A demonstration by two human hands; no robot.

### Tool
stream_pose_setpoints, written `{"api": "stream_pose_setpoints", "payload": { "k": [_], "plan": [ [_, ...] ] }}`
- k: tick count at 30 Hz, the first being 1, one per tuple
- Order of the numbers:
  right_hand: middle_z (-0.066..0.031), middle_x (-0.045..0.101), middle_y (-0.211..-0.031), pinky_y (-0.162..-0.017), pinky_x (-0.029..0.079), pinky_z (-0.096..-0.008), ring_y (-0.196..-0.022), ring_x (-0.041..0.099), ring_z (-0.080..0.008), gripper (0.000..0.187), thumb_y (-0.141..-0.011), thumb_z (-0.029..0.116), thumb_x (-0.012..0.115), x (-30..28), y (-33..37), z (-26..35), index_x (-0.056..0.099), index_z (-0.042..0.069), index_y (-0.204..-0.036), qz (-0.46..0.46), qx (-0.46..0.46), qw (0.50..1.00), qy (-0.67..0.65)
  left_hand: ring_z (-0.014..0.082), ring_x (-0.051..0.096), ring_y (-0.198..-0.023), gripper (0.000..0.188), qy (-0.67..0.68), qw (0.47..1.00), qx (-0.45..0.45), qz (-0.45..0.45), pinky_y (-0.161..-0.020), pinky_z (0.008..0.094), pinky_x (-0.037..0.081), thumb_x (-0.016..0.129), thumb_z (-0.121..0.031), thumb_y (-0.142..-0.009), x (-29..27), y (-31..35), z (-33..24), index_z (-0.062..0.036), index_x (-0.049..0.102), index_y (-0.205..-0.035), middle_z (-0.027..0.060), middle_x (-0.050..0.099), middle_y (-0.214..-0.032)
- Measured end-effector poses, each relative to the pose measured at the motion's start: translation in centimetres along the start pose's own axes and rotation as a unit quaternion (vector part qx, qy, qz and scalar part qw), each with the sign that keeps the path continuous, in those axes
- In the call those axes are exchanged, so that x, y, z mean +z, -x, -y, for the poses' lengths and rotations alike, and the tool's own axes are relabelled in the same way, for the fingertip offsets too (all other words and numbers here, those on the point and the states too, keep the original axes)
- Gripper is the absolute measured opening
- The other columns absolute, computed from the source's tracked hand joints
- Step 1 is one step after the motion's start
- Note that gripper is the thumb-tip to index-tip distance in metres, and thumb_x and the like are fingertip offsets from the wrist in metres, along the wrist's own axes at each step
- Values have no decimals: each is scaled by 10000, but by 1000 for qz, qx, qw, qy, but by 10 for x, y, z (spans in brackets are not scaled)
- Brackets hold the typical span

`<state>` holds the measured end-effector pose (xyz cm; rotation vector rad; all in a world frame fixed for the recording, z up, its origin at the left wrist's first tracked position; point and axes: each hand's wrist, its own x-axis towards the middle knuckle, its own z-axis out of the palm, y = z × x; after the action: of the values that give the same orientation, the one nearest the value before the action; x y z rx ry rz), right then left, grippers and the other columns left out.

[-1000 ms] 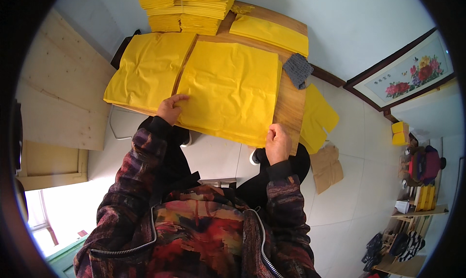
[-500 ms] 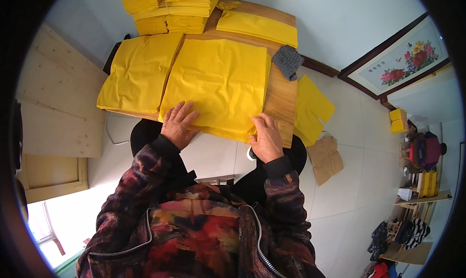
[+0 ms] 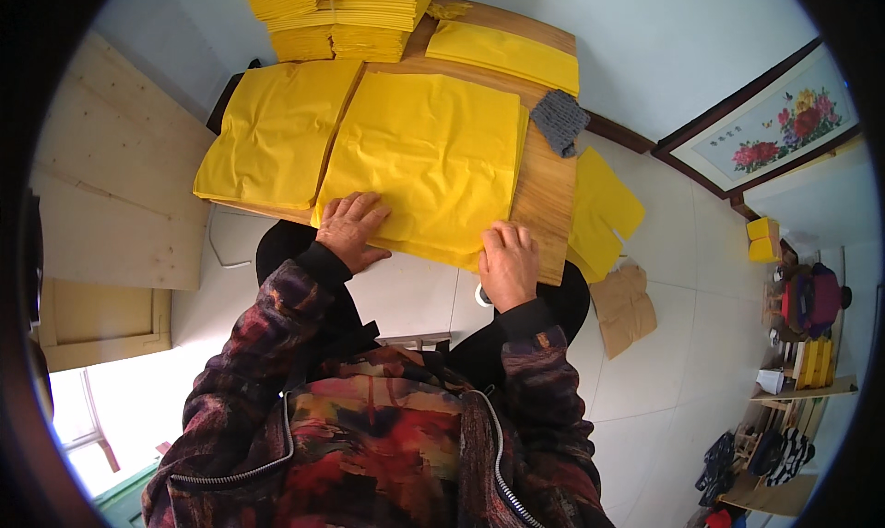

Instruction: The person folds yellow poly mailers one by one on a low wooden table. They align edges, fold the mailer in half, and press the crease before stacking the folded mailer on a growing pile.

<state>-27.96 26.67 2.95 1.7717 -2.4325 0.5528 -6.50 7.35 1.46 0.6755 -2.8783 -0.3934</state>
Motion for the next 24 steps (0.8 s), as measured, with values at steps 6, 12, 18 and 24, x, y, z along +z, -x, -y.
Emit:
{"api": "stream_pose_setpoints", "payload": {
  "k": [6,12,18,24],
  "plan": [
    [-99,602,-1101,-904,420,-444,-1113,515,-305,111,-771,45,643,6,1,4,627,28,-880,-64,-37,997,-9,301,358,-1337,652,-12,1000,1,-8,-1108,513,250,784,-404,-712,4,0,0,-141,549,-1260,93,449,-1381],
    [-104,605,-1091,-896,431,-437,-1099,527,-309,95,-772,28,630,-1,6,7,629,21,-866,-67,-54,996,-4,295,358,-1340,678,-11,1000,-6,-7,-1111,514,246,796,-393,-702,4,0,1,-142,538,-1277,88,442,-1390],
    [-118,600,-1086,-867,449,-422,-1064,546,-317,94,-783,15,621,0,9,6,619,7,-877,-44,-59,997,-14,304,363,-1336,645,-8,1000,-12,-7,-1106,533,244,772,-413,-728,3,1,1,-140,539,-1264,100,441,-1389],
    [-125,596,-1103,-864,448,-427,-1041,557,-325,122,-775,15,623,-1,11,5,620,11,-897,-17,-48,998,-31,303,377,-1326,626,-36,999,-3,-23,-1100,542,236,766,-427,-730,3,2,2,-124,549,-1232,102,450,-1386]
  ]
}}
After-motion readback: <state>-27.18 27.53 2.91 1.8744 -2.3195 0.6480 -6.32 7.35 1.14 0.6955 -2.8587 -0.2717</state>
